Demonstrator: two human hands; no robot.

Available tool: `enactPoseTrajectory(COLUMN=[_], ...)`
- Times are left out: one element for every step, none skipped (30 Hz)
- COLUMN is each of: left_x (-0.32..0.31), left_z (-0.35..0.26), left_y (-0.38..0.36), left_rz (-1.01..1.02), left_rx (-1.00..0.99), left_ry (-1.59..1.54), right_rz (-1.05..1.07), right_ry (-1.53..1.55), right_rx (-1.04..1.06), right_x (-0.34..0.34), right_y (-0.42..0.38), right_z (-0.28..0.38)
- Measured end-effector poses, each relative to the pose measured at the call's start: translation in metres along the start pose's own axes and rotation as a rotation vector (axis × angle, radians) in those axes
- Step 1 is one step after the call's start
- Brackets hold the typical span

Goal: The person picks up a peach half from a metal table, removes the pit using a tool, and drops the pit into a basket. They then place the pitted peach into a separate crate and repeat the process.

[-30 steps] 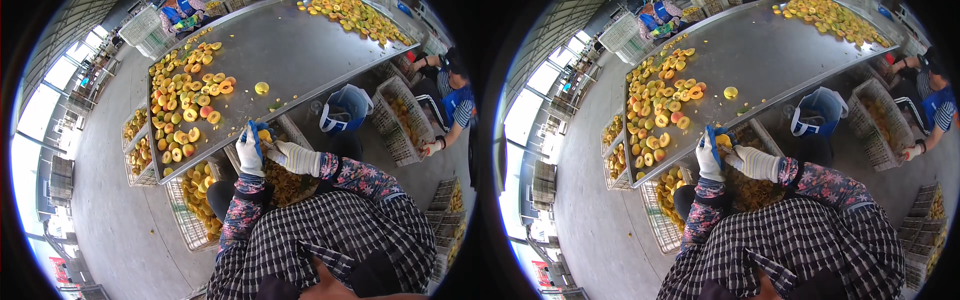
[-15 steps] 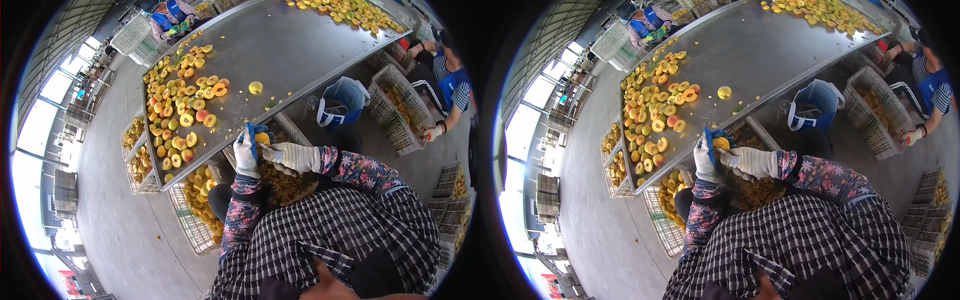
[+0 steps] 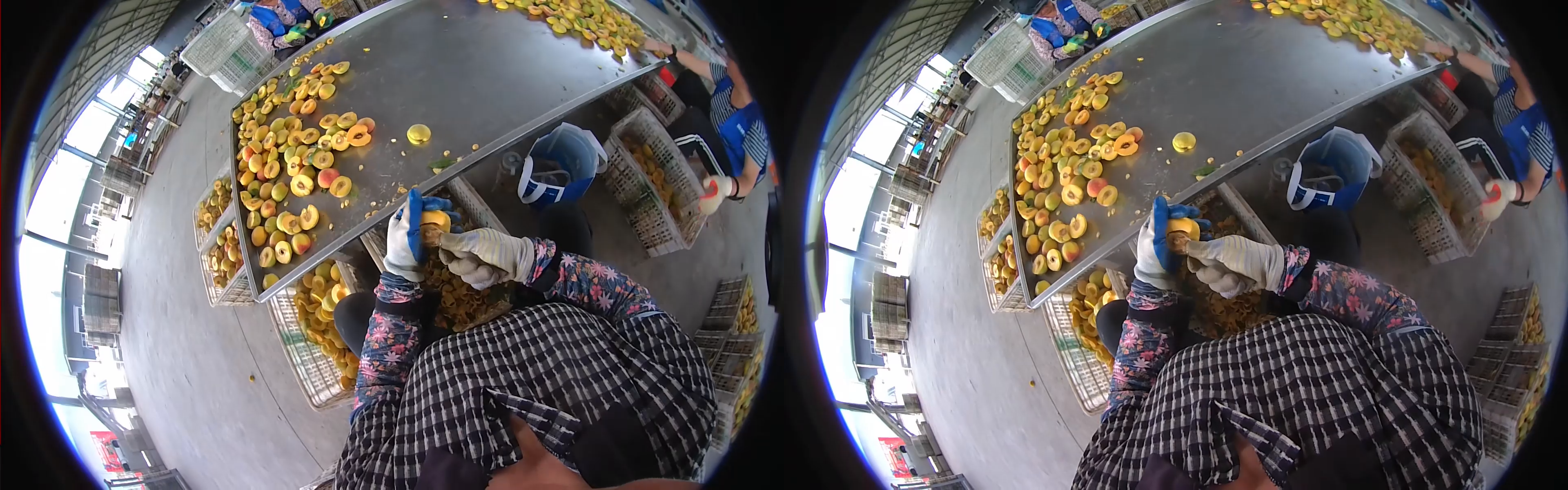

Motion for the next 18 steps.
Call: enactPoseTrajectory(left_x=[-0.001, 0.001, 0.005, 0.01, 0.019, 0.032, 0.044, 0.054, 0.075, 0.097, 0.118, 0.139, 0.155, 0.177, 0.217, 0.204, 0.188, 0.176], left_z=[0.001, 0.003, 0.004, 0.007, 0.008, -0.007, -0.026, -0.046, -0.061, -0.078, -0.094, -0.109, -0.125, -0.134, -0.132, -0.145, -0.156, -0.163], left_y=[-0.001, -0.001, -0.003, -0.004, -0.005, -0.009, -0.018, -0.029, -0.038, -0.048, -0.059, -0.083, -0.09, -0.094, -0.091, -0.087, -0.077, -0.06], left_rz=[-0.002, -0.062, -0.122, -0.183, -0.171, -0.188, -0.203, -0.221, -0.256, -0.353, -0.444, -0.584, -0.571, -0.552, -0.554, -0.552, -0.547, -0.541], left_rx=[0.034, 0.083, 0.13, 0.174, 0.15, -0.048, -0.249, -0.448, -0.519, -0.455, -0.383, -0.183, -0.182, -0.172, -0.247, -0.266, -0.284, -0.298], left_ry=[-0.054, -0.14, -0.227, -0.315, -0.357, -0.093, 0.171, 0.436, 0.54, 0.598, 0.651, 0.64, 0.929, 1.218, 1.308, 1.299, 1.29, 1.28], right_rz=[0.006, 0.016, 0.026, 0.04, 0.016, -0.045, -0.106, -0.165, -0.255, -0.253, -0.298, -0.456, -0.445, -0.433, -0.422, -0.405, -0.391, -0.377], right_ry=[0.0, -0.02, -0.041, -0.064, -0.102, -0.244, -0.393, -0.543, -0.685, -0.973, -1.263, -1.445, -1.505, -1.562, -1.633, -1.659, -1.682, -1.704], right_rx=[0.001, 0.017, 0.032, 0.046, 0.09, 0.097, 0.107, 0.119, 0.143, 0.316, 0.496, 0.369, 0.282, 0.192, 0.164, 0.162, 0.158, 0.151], right_x=[0.0, -0.001, -0.002, -0.003, 0.0, 0.007, 0.015, 0.022, 0.025, 0.037, 0.048, 0.051, 0.049, 0.049, 0.049, 0.052, 0.055, 0.061], right_y=[-0.003, -0.005, -0.007, -0.008, -0.01, -0.009, -0.009, -0.008, -0.01, -0.002, 0.004, 0.003, 0.003, 0.003, 0.004, 0.007, 0.011, 0.017], right_z=[0.0, 0.0, 0.001, 0.002, 0.003, 0.002, 0.003, 0.005, 0.007, 0.002, -0.004, -0.014, -0.018, -0.02, -0.025, -0.026, -0.026, -0.024])
Point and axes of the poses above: each hand's wrist, its own y-axis towards the middle knuckle, its own x-axis out of the back of the hand, z = x × y, the point moved 7 cm from there along y, towards the middle knuckle, and after that the axes turned 8 degrees about -z, right-handed, at the moved point
